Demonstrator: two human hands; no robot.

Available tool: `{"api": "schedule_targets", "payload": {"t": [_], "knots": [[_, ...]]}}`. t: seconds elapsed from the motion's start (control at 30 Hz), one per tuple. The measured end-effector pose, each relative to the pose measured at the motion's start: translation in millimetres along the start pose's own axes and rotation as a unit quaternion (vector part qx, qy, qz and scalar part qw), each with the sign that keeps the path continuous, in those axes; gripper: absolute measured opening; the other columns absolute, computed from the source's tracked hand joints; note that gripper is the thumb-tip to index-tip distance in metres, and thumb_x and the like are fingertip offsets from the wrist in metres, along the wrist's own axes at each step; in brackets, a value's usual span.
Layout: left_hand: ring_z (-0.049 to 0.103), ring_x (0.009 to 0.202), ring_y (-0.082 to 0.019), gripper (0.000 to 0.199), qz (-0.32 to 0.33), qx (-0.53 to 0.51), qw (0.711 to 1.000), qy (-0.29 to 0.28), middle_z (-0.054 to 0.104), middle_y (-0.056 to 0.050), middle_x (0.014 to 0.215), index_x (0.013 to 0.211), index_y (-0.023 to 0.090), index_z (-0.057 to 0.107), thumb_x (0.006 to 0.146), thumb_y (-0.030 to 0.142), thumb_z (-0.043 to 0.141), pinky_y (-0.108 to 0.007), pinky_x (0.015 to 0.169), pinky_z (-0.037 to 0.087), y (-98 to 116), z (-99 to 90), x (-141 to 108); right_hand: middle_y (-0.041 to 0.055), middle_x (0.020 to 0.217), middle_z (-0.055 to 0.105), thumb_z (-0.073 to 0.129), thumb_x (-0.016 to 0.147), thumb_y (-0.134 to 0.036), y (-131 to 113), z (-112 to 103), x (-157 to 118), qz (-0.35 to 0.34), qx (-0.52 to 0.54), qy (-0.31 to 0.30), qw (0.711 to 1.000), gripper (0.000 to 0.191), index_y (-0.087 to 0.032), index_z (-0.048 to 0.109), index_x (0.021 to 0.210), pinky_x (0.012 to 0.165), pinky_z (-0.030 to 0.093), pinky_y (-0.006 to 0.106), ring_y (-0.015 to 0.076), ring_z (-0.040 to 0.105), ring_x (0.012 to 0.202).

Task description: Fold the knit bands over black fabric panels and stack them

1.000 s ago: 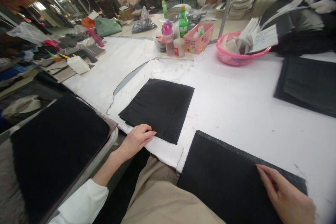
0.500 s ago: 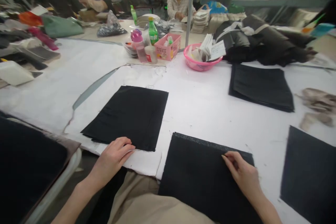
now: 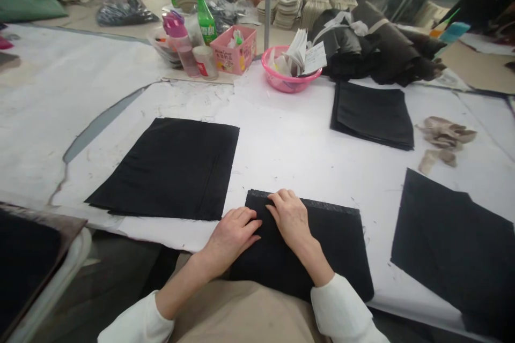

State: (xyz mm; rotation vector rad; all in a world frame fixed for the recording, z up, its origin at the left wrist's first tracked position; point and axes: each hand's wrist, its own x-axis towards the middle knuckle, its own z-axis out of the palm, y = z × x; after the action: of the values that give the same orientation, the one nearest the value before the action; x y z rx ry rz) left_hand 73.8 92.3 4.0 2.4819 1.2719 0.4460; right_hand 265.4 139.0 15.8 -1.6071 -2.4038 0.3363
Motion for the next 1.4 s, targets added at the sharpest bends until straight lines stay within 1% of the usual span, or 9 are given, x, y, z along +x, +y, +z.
{"api": "schedule_targets", "payload": {"t": [0.2,0.4,0.57,0.77,1.0,1.1,1.2,1.33,1.4], "knots": [[0.058,0.102,-0.023,0.021,-0.003,-0.037,0.999,-0.022,0.062,-0.008,0.109,0.113,0.022,0.060,0.092,0.026,0.059,-0.041,0.086,0.051,-4,-9.4,-1,0.0044,0.092,0.059,0.056,0.093,-0.027,3,8,1,0.001,0.009,0.017,1.000,0.006,-0.023,0.060,0.094,0.078,0.041,0.035,0.0207,0.049,0.090],[0.060,0.086,-0.019,0.024,-0.030,0.008,0.999,-0.011,0.061,-0.005,0.092,0.120,0.021,0.055,0.097,0.022,0.047,-0.033,0.075,0.050,-16,-12.3,30,0.0040,0.094,0.058,0.054,0.094,-0.028,5,12,-4,0.004,0.030,0.044,0.999,0.009,-0.023,0.061,0.097,0.080,0.038,0.035,0.0203,0.048,0.090],[0.056,0.087,-0.022,0.018,-0.077,0.074,0.994,-0.037,0.057,-0.006,0.092,0.108,0.020,0.060,0.092,0.028,0.058,-0.035,0.076,0.047,-22,-16.2,54,0.0033,0.090,0.058,0.052,0.096,-0.031,7,18,-7,0.004,0.050,0.072,0.996,0.015,-0.022,0.063,0.091,0.079,0.037,0.034,0.0185,0.047,0.087],[0.053,0.092,-0.022,0.022,-0.102,0.097,0.989,-0.054,0.055,-0.005,0.096,0.108,0.021,0.061,0.088,0.029,0.065,-0.034,0.079,0.044,-20,-23.8,56,0.0020,0.088,0.059,0.056,0.094,-0.024,8,20,-12,-0.033,0.045,0.130,0.990,0.013,-0.022,0.062,0.083,0.079,0.035,0.034,0.0164,0.047,0.084],[0.051,0.090,-0.022,0.028,-0.124,0.147,0.981,-0.031,0.054,-0.005,0.096,0.105,0.020,0.059,0.084,0.036,0.069,-0.034,0.076,0.044,-22,-19.2,56,0.0016,0.108,0.063,0.057,0.092,-0.016,10,17,-13,-0.057,0.086,0.146,0.984,0.009,-0.022,0.061,0.086,0.093,0.037,0.036,0.0180,0.050,0.107],[0.050,0.095,-0.025,0.042,-0.130,0.160,0.979,0.004,0.054,-0.008,0.102,0.115,0.017,0.056,0.081,0.036,0.073,-0.035,0.078,0.045,-22,-17.3,55,0.0003,0.110,0.065,0.054,0.093,-0.015,11,18,-12,-0.077,0.103,0.134,0.983,0.012,-0.022,0.059,0.085,0.100,0.035,0.038,0.0178,0.049,0.113],[0.049,0.108,-0.026,0.043,-0.054,0.146,0.987,0.044,0.053,-0.010,0.115,0.124,0.020,0.054,0.084,0.025,0.069,-0.038,0.088,0.045,-19,-17.0,56,-0.0009,0.105,0.067,0.052,0.094,-0.014,12,20,-12,-0.082,0.110,0.127,0.982,0.013,-0.021,0.057,0.084,0.102,0.035,0.038,0.0174,0.049,0.114],[0.049,0.106,-0.023,0.003,0.024,0.130,0.991,0.007,0.055,-0.006,0.105,0.088,0.020,0.062,0.089,0.018,0.061,-0.037,0.089,0.043,-18,-21.7,60,-0.0003,0.095,0.066,0.050,0.095,-0.013,13,21,-12,-0.078,0.116,0.118,0.983,0.014,-0.021,0.055,0.085,0.099,0.036,0.036,0.0169,0.050,0.111],[0.050,0.098,-0.023,0.011,0.000,0.128,0.992,-0.023,0.055,-0.006,0.096,0.078,0.019,0.060,0.087,0.023,0.065,-0.036,0.081,0.044,-22,-26.9,59,0.0005,0.090,0.064,0.049,0.095,-0.013,13,21,-12,-0.068,0.118,0.116,0.984,0.015,-0.021,0.055,0.084,0.097,0.037,0.035,0.0166,0.052,0.107]]}}
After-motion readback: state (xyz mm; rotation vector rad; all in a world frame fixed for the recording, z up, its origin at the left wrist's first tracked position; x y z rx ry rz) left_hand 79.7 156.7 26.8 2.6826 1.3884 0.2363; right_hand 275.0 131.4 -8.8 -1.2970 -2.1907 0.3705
